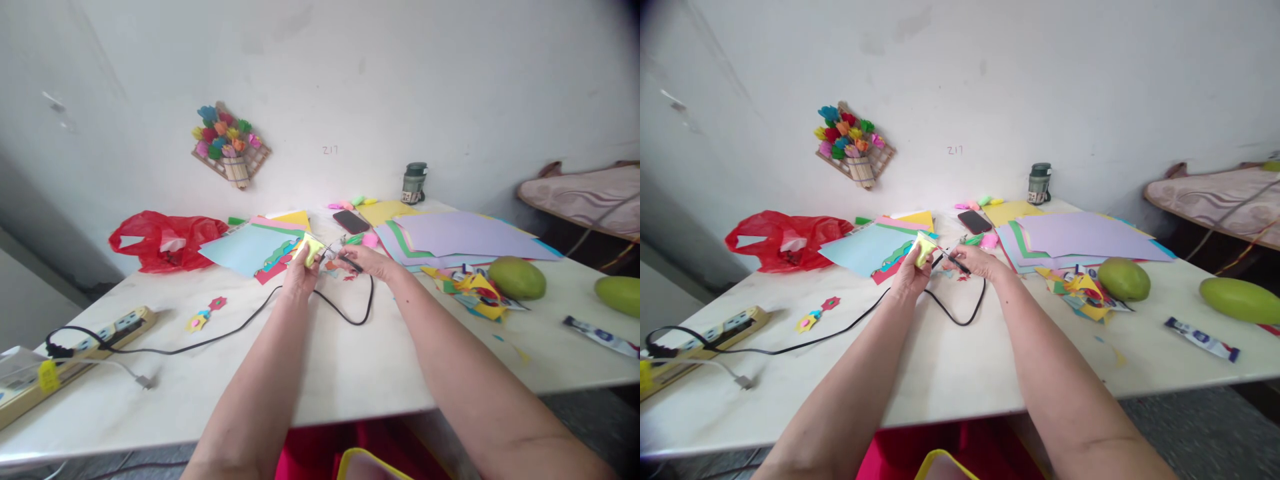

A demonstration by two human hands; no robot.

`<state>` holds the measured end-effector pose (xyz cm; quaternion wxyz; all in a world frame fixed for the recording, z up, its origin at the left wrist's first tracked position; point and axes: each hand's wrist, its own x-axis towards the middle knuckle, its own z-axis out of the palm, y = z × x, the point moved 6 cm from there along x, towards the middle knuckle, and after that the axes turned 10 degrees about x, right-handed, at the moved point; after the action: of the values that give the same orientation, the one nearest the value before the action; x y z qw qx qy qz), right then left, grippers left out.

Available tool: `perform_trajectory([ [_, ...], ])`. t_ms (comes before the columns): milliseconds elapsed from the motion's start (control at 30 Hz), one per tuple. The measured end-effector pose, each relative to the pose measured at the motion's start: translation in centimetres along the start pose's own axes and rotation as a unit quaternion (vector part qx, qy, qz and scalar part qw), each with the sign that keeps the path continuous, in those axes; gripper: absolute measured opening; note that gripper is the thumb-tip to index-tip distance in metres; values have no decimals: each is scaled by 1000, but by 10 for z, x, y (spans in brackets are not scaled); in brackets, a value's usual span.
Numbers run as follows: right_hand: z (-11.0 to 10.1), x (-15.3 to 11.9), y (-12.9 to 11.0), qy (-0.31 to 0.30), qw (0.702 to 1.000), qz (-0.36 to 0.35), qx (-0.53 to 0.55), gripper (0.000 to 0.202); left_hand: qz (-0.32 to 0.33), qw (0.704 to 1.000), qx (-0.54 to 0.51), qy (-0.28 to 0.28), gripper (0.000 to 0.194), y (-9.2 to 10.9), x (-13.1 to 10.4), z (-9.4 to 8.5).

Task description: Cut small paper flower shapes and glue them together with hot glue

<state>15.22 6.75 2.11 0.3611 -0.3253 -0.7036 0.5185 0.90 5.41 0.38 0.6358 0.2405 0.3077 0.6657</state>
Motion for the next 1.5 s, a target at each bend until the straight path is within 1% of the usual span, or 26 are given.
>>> perform_trajectory([
  [133,-1,1,1,2,1000,1,9,29,1,1000,0,3,8,1,2,-1],
  [300,-1,0,-3,22,1000,10,-15,34,2,1000,3,12,11,2,3,-3],
  [433,-2,-1,-6,34,999,5,-21,33,-3,1000,2,8,13,3,2,-2],
  [633,3,-1,-4,4,1000,5,18,29,-15,1000,16,5,11,1,1,-2],
  [733,3,0,-3,5,1000,7,24,28,-22,999,26,-10,8,-2,2,-1],
  [867,3,0,-2,2,1000,14,23,27,-30,999,27,-16,10,-5,1,-1],
  [1133,-1,2,-2,39,999,-6,7,31,-25,999,17,-11,7,-2,2,-2],
  [1233,-1,2,-1,44,999,2,4,31,-29,999,19,-9,9,-1,2,-3],
  [1367,2,0,-3,24,999,16,39,27,-30,999,24,-17,6,0,1,-2],
  [1500,4,-3,-6,4,998,15,53,22,-36,998,34,-30,5,-4,1,0],
])
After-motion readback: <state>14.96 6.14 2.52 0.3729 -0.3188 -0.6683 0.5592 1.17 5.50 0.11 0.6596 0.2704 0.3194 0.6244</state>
